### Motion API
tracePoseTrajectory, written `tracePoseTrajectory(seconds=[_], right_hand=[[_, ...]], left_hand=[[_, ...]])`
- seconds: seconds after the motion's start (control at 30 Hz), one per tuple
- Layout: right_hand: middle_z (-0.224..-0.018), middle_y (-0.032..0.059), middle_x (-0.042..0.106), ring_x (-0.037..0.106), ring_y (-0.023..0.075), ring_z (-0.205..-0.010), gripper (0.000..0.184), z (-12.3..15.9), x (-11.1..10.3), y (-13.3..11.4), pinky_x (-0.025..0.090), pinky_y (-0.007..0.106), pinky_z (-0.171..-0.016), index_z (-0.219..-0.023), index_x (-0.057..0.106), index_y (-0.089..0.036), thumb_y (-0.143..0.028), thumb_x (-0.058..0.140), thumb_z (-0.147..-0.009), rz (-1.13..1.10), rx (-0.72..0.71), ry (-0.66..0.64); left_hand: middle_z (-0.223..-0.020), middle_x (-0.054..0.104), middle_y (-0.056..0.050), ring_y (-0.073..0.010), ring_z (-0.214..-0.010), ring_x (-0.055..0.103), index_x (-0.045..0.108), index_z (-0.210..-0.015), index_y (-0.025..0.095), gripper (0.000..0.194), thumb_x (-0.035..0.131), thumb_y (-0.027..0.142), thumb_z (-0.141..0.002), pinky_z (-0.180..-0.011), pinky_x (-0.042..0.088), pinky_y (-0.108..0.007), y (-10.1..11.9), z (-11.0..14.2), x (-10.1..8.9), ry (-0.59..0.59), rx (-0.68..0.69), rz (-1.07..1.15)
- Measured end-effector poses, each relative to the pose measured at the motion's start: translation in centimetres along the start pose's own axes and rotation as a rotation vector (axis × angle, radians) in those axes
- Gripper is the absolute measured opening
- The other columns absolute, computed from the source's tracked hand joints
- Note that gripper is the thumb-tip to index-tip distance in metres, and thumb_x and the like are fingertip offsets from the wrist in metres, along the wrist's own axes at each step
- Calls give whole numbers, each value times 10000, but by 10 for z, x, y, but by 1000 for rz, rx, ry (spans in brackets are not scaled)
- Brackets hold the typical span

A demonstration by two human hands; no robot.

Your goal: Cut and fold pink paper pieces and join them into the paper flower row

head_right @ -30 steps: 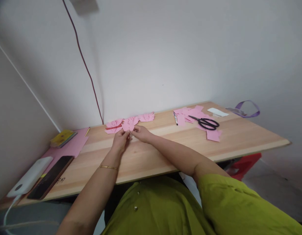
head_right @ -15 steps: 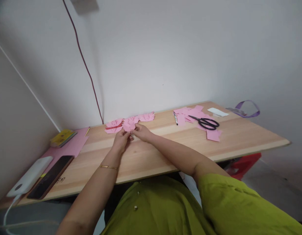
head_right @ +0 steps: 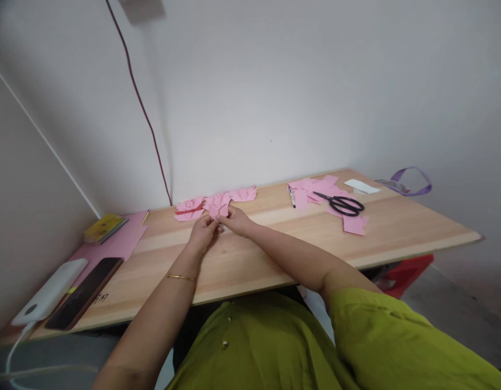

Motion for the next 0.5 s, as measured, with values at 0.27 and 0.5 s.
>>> tracePoseTrajectory(seconds=[0.27, 0.5], right_hand=[[-696, 5, 630, 558, 133, -672, 243, 0, 1, 0, 455, 257, -665, -715, 588, -143, -369, 668, -678, -56, 82, 50], [-667, 11, 637, 574, 137, -661, 208, 2, 0, -7, 458, 258, -655, -688, 596, -148, -346, 661, -699, -66, 65, 32]], left_hand=[[-555, 614, -16, -102, -508, 551, 612, -703, 140, 288, 708, 411, -699, -511, 392, -202, -1, 1, 0, -7, -24, -35], [-557, 598, -9, -96, -505, 532, 606, -688, 139, 297, 700, 420, -701, -516, 387, -211, 1, 2, 1, -20, -16, -18]])
Point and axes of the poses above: each hand's wrist, its own z-axis away from the middle knuckle, its own x-axis out of the palm, y = z × x, the point moved 1 cm from there along -z, towards the middle knuckle
